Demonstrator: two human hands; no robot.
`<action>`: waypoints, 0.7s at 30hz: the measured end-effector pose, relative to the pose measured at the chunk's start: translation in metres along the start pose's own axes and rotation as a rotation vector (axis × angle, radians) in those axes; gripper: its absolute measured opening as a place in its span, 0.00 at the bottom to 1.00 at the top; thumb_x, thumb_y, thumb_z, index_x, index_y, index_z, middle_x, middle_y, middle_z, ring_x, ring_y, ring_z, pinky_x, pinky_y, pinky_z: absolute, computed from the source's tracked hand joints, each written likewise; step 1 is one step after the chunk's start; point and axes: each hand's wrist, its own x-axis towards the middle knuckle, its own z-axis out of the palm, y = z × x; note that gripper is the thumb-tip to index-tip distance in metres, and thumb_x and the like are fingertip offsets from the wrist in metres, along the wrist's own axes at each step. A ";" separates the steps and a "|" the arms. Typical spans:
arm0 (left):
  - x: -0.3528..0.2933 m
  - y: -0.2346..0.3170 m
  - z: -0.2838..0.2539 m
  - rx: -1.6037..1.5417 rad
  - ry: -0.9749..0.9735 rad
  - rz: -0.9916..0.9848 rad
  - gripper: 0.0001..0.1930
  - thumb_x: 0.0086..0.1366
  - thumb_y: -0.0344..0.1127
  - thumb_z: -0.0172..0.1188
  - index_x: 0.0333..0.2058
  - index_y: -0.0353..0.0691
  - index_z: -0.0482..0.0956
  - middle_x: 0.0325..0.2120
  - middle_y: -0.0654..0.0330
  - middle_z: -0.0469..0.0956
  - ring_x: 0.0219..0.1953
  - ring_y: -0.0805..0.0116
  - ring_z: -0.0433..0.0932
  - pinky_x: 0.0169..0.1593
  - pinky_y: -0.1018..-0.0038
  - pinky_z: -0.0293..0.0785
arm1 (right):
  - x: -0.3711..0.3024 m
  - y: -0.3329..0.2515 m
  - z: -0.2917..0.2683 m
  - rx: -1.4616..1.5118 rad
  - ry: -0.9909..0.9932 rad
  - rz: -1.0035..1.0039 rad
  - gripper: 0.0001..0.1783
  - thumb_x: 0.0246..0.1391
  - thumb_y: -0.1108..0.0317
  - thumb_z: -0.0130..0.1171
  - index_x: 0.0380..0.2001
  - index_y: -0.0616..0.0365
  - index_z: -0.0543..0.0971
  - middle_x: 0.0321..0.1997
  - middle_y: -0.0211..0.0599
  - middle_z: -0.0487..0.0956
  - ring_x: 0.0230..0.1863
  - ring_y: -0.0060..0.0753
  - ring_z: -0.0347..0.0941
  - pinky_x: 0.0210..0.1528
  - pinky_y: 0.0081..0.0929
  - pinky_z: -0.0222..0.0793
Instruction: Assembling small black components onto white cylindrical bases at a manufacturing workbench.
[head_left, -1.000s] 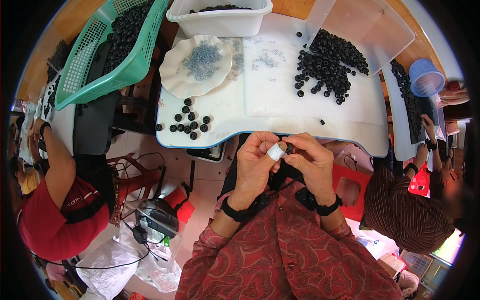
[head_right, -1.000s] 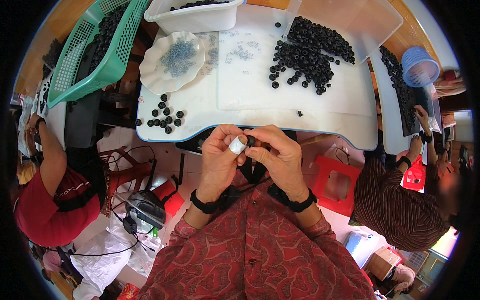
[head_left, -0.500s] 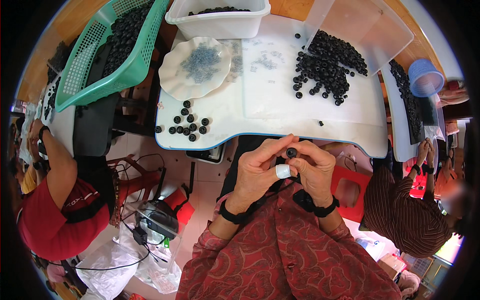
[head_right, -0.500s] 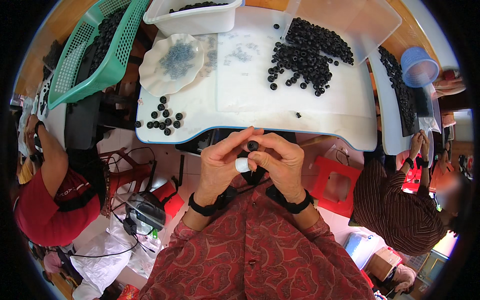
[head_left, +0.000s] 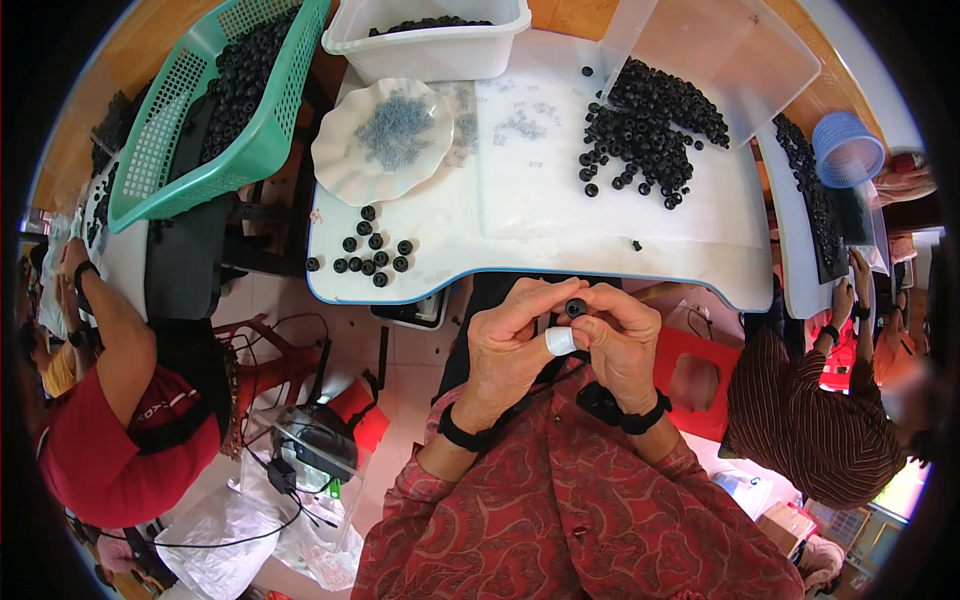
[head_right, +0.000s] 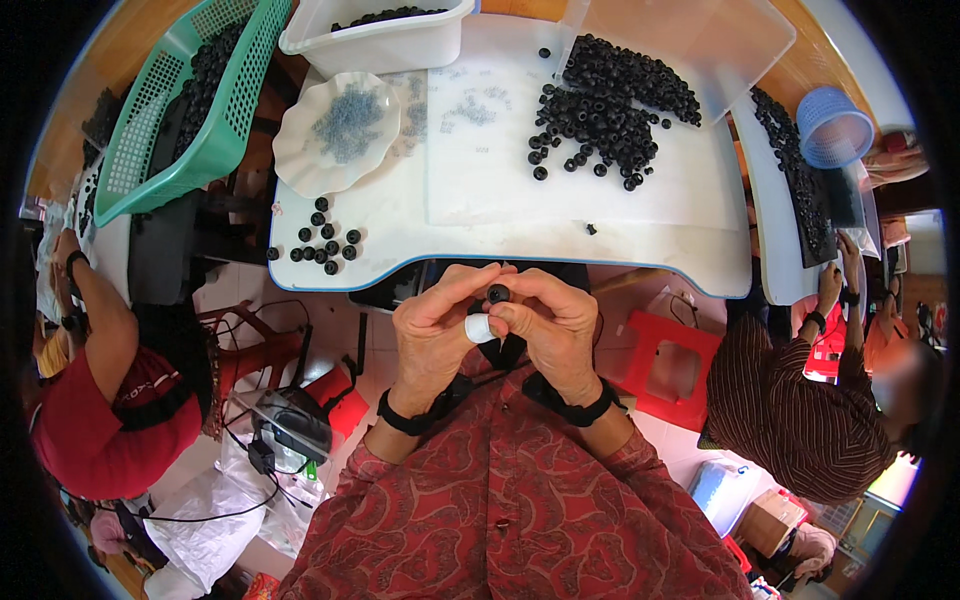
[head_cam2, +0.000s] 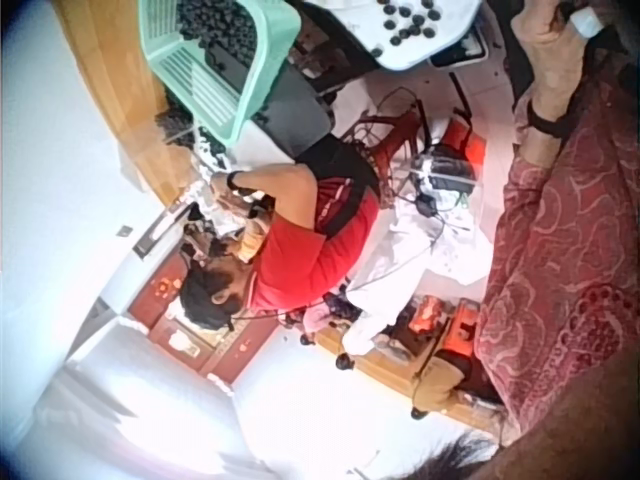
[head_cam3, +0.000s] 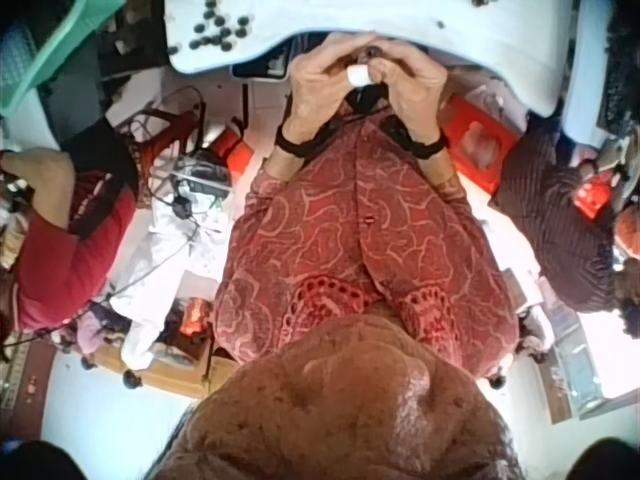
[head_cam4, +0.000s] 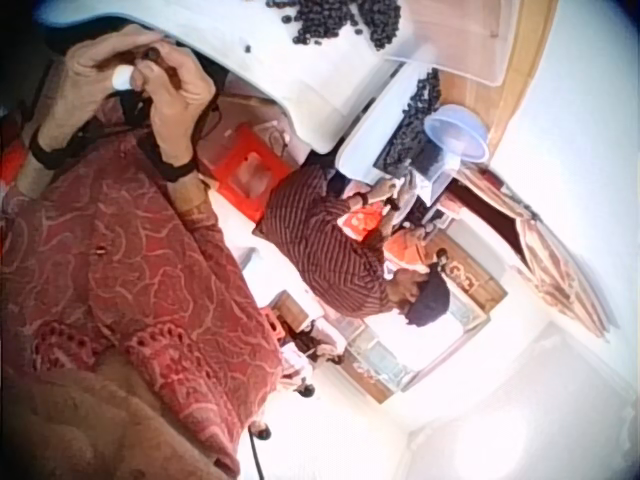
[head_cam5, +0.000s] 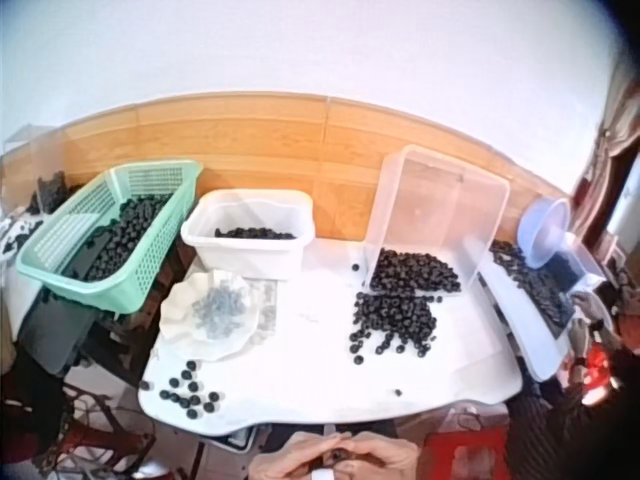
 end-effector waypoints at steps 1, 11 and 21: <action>0.000 -0.002 -0.001 -0.027 -0.016 -0.002 0.28 0.51 0.22 0.69 0.53 0.35 0.76 0.46 0.54 0.78 0.44 0.72 0.75 0.48 0.78 0.72 | 0.000 0.000 0.000 0.000 -0.001 -0.004 0.11 0.52 0.82 0.62 0.41 0.69 0.79 0.37 0.40 0.79 0.30 0.22 0.74 0.33 0.18 0.70; 0.000 0.001 0.005 0.031 -0.056 0.008 0.32 0.52 0.24 0.70 0.57 0.35 0.71 0.53 0.51 0.74 0.51 0.69 0.72 0.55 0.74 0.69 | 0.003 -0.005 -0.005 0.007 -0.031 -0.040 0.13 0.52 0.82 0.62 0.42 0.68 0.78 0.39 0.40 0.80 0.35 0.24 0.77 0.38 0.18 0.73; -0.002 0.005 0.010 0.103 -0.017 -0.070 0.32 0.56 0.21 0.66 0.60 0.32 0.67 0.54 0.51 0.73 0.55 0.66 0.71 0.60 0.70 0.66 | 0.003 -0.010 0.002 0.053 0.017 0.008 0.15 0.52 0.80 0.63 0.45 0.69 0.77 0.38 0.34 0.78 0.33 0.18 0.72 0.37 0.14 0.69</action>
